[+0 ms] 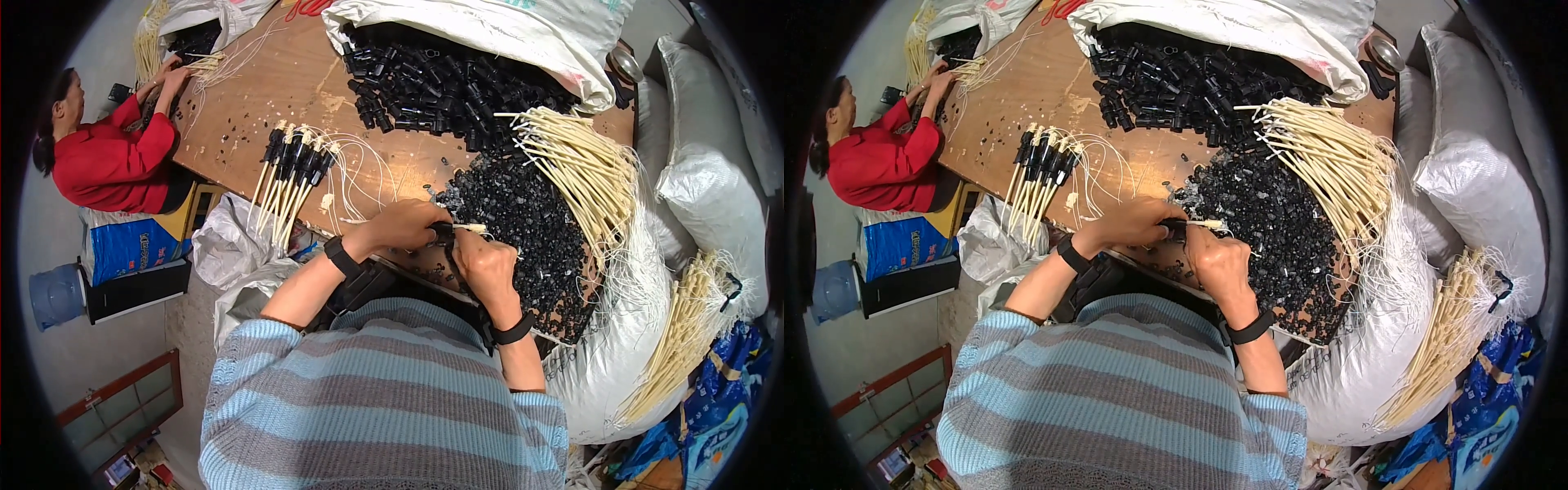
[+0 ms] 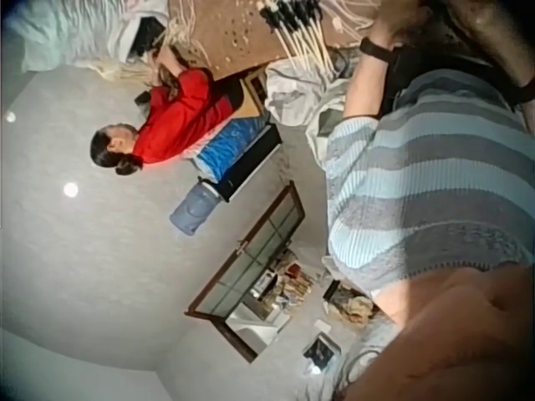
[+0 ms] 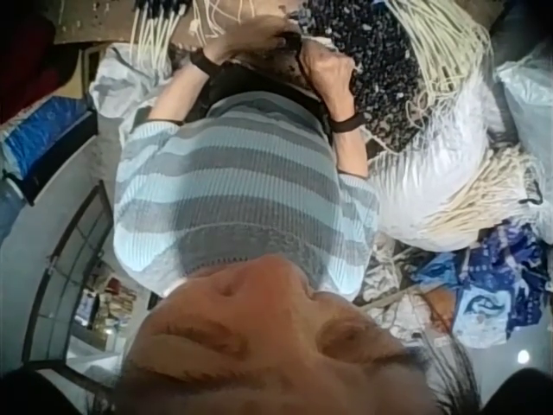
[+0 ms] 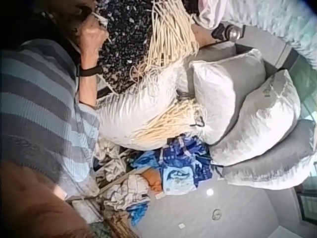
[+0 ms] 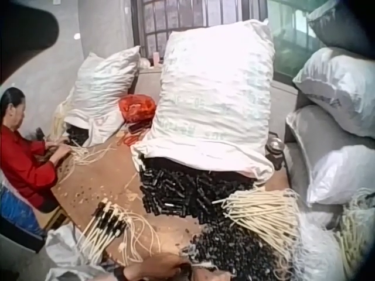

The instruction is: The person picks up a white cord and a black plastic connector, fits the cord into the connector, and presses a small black piece into the assembly. They then place the completed unit onto a pile of similar assemblies on the table.

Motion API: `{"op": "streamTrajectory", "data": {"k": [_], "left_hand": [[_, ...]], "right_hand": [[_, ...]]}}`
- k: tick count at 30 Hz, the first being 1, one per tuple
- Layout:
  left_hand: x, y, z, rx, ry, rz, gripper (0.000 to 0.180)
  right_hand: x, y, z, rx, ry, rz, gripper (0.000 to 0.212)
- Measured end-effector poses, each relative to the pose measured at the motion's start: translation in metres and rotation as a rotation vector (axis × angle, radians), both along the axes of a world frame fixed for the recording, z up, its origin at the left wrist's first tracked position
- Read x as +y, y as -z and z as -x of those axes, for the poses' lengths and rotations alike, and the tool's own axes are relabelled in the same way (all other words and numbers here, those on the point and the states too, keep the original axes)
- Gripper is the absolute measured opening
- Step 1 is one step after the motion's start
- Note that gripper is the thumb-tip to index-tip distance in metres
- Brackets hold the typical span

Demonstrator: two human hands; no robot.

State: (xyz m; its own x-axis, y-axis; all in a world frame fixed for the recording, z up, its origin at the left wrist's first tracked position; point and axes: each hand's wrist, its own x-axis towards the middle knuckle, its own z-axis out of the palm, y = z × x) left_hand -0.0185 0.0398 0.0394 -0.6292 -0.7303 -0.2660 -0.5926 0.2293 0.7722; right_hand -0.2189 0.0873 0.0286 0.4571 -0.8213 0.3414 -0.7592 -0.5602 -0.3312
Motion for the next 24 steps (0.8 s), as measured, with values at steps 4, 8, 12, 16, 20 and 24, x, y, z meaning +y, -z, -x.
{"op": "streamTrajectory", "data": {"k": [4,8,12,16,20,24], "left_hand": [[-0.003,0.009,-0.002,0.041,0.042,-0.067,0.041],[-0.006,0.002,0.001,0.238,0.11,-0.137,0.04],[0.005,-0.014,0.01,0.374,-0.056,-0.389,0.043],[0.001,0.0,0.008,0.399,-0.158,0.346,0.033],[0.01,-0.001,0.012,0.537,-0.261,0.443,0.019],[0.02,0.0,0.004,0.509,-0.15,0.552,0.018]], "right_hand": [[0.001,-0.008,-0.004,-0.275,0.044,-0.114,0.015],[0.003,-0.005,-0.009,-0.491,-0.013,-0.273,0.018],[0.006,-0.008,-0.007,-0.384,0.03,-0.282,0.014],[0.004,-0.008,-0.007,-0.33,0.114,-0.293,0.012],[0.004,-0.012,-0.01,-0.484,0.085,-0.325,0.016],[0.009,-0.004,-0.003,-0.574,0.019,-0.54,0.015]]}}
